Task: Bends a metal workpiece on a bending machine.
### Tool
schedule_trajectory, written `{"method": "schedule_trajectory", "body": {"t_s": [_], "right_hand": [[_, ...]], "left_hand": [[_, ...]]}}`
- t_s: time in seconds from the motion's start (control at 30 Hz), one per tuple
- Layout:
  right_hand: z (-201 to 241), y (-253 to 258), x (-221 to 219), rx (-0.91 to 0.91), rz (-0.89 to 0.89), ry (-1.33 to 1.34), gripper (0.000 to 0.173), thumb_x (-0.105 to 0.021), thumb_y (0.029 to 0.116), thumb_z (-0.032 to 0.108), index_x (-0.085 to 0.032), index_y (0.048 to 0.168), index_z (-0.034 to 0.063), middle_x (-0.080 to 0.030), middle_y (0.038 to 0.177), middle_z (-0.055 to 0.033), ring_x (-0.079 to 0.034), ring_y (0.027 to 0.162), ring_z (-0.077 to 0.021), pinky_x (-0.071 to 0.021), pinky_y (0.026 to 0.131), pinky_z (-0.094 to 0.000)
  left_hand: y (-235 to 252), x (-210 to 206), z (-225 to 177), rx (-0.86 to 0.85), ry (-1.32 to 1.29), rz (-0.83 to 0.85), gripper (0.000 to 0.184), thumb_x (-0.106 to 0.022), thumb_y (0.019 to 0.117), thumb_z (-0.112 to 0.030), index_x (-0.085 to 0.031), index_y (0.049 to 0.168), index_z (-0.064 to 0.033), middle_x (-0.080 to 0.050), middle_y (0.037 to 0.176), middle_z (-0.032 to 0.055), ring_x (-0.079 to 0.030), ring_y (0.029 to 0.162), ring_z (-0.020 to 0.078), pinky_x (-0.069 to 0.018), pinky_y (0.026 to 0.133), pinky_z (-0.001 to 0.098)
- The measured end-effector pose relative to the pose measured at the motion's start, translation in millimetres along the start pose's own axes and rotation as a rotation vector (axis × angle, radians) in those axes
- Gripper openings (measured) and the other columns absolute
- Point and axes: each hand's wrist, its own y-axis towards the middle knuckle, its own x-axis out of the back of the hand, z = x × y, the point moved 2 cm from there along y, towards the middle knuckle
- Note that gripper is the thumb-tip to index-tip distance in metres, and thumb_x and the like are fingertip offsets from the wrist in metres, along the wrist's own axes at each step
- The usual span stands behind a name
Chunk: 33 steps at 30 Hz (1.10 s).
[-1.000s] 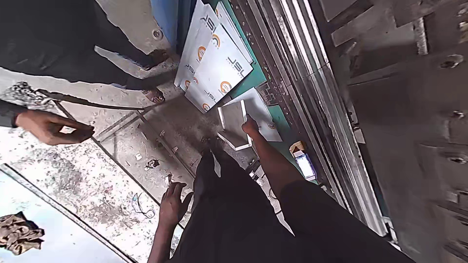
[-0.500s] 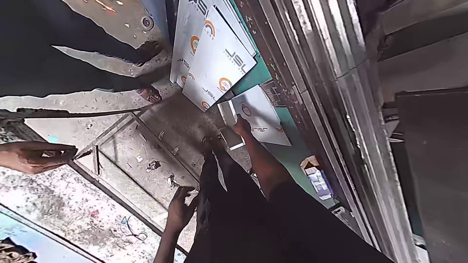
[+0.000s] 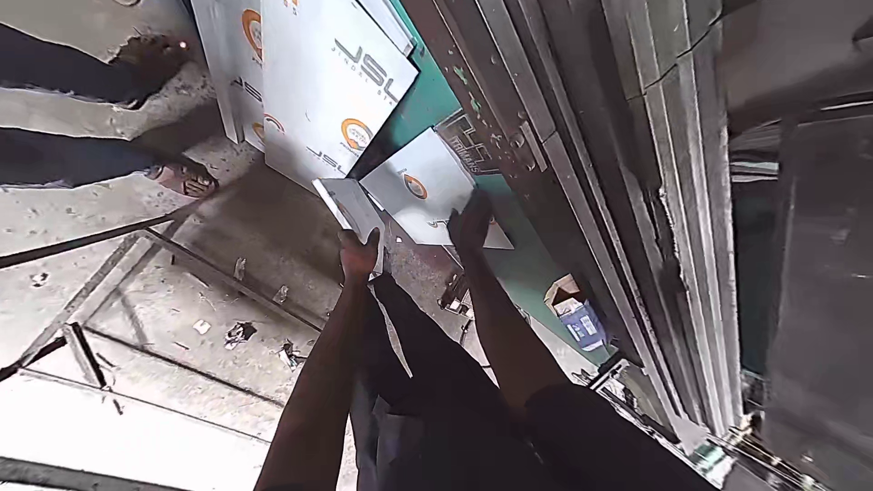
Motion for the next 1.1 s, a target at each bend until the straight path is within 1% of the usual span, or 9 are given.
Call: {"method": "schedule_trajectory", "body": {"t_s": [0.07, 0.2, 0.3, 0.37, 0.47, 0.57, 0.73, 0.93, 1.1], "right_hand": [[-23.6, 19.3, -9.0, -0.073, -0.073, -0.073, 0.070, -0.075, 0.0867, 0.027, -0.048, 0.146, -0.0003, -0.055, 0.145, -0.0214, -0.051, 0.138, -0.0356, -0.0428, 0.115, -0.0488], [-19.6, 7.0, -26.1, -0.063, -0.094, -0.074, 0.098, -0.079, 0.0772, 0.042, -0.036, 0.154, 0.0000, -0.043, 0.157, -0.0206, -0.040, 0.147, -0.0342, -0.0357, 0.120, -0.0497], [-14.8, -11.9, -8.0, -0.065, 0.039, -0.136, 0.077, -0.078, 0.0822, 0.044, -0.052, 0.142, 0.0028, -0.050, 0.150, -0.0229, -0.047, 0.140, -0.0414, -0.0439, 0.106, -0.0619], [-17.4, -14.5, -10.4, -0.023, 0.182, -0.121, 0.065, -0.077, 0.0861, 0.041, -0.059, 0.137, 0.0049, -0.053, 0.143, -0.0256, -0.050, 0.135, -0.0443, -0.0444, 0.107, -0.0618], [-19.5, -29.8, -17.2, -0.038, 0.387, -0.036, 0.040, -0.075, 0.0910, 0.030, -0.065, 0.124, 0.0112, -0.070, 0.119, -0.0181, -0.067, 0.113, -0.0393, -0.0544, 0.090, -0.0624], [-43.1, -70.3, -1.2, -0.098, 0.473, -0.058, 0.043, -0.069, 0.0954, 0.030, -0.061, 0.133, 0.0098, -0.069, 0.121, -0.0214, -0.067, 0.112, -0.0425, -0.0534, 0.090, -0.0659], [-96.3, -170.2, 49.9, -0.082, 0.480, 0.000, 0.051, -0.063, 0.0996, 0.030, -0.056, 0.146, 0.0091, -0.066, 0.134, -0.0188, -0.064, 0.123, -0.0371, -0.0497, 0.104, -0.0584], [-131.7, -264.8, 91.2, -0.194, 0.507, -0.014, 0.034, -0.067, 0.0953, 0.031, -0.066, 0.123, 0.0115, -0.074, 0.107, -0.0162, -0.072, 0.100, -0.0363, -0.0554, 0.084, -0.0626], [-157.7, -303.4, 102.1, -0.267, 0.629, -0.049, 0.031, -0.067, 0.0941, 0.033, -0.065, 0.120, 0.0155, -0.074, 0.102, -0.0121, -0.072, 0.096, -0.0329, -0.0563, 0.080, -0.0598]], "left_hand": [[-0.7, 2.0, -0.1, 0.053, 0.108, -0.050, 0.059, -0.060, 0.1001, -0.046, -0.048, 0.140, -0.0036, -0.069, 0.117, 0.0245, -0.068, 0.109, 0.0427, -0.0540, 0.091, 0.0652], [2.0, 14.1, 21.3, 0.066, 0.070, -0.058, 0.057, -0.055, 0.1029, -0.049, -0.051, 0.140, -0.0055, -0.069, 0.117, 0.0248, -0.067, 0.110, 0.0436, -0.0521, 0.092, 0.0674], [11.9, 26.2, 42.1, 0.034, 0.027, -0.063, 0.053, -0.056, 0.1031, -0.045, -0.053, 0.136, -0.0033, -0.068, 0.118, 0.0252, -0.066, 0.111, 0.0428, -0.0512, 0.093, 0.0670], [16.6, 30.8, 48.5, 0.023, -0.001, -0.049, 0.052, -0.058, 0.1025, -0.043, -0.053, 0.134, -0.0014, -0.067, 0.116, 0.0253, -0.066, 0.109, 0.0416, -0.0514, 0.093, 0.0660], [16.5, 35.3, 54.7, 0.009, -0.039, 0.010, 0.053, -0.062, 0.1001, -0.043, -0.055, 0.132, -0.0010, -0.066, 0.116, 0.0246, -0.066, 0.108, 0.0393, -0.0521, 0.093, 0.0641], [14.5, 33.7, 47.2, 0.021, -0.104, 0.054, 0.050, -0.065, 0.0993, -0.042, -0.058, 0.126, -0.0005, -0.067, 0.112, 0.0246, -0.067, 0.102, 0.0390, -0.0536, 0.088, 0.0638], [8.0, 10.3, 23.6, -0.009, -0.189, 0.090, 0.041, -0.075, 0.0909, -0.023, -0.062, 0.121, 0.0011, -0.067, 0.108, 0.0237, -0.067, 0.096, 0.0369, -0.0549, 0.085, 0.0592], [-18.1, -15.6, -7.5, -0.036, -0.102, 0.024, 0.043, -0.076, 0.0895, -0.026, -0.063, 0.121, 0.0007, -0.069, 0.107, 0.0246, -0.068, 0.097, 0.0391, -0.0553, 0.086, 0.0614], [-10.0, -32.5, -21.1, 0.030, -0.157, 0.033, 0.040, -0.075, 0.0887, -0.023, -0.064, 0.120, -0.0006, -0.069, 0.105, 0.0231, -0.068, 0.092, 0.0377, -0.0563, 0.081, 0.0602]]}}
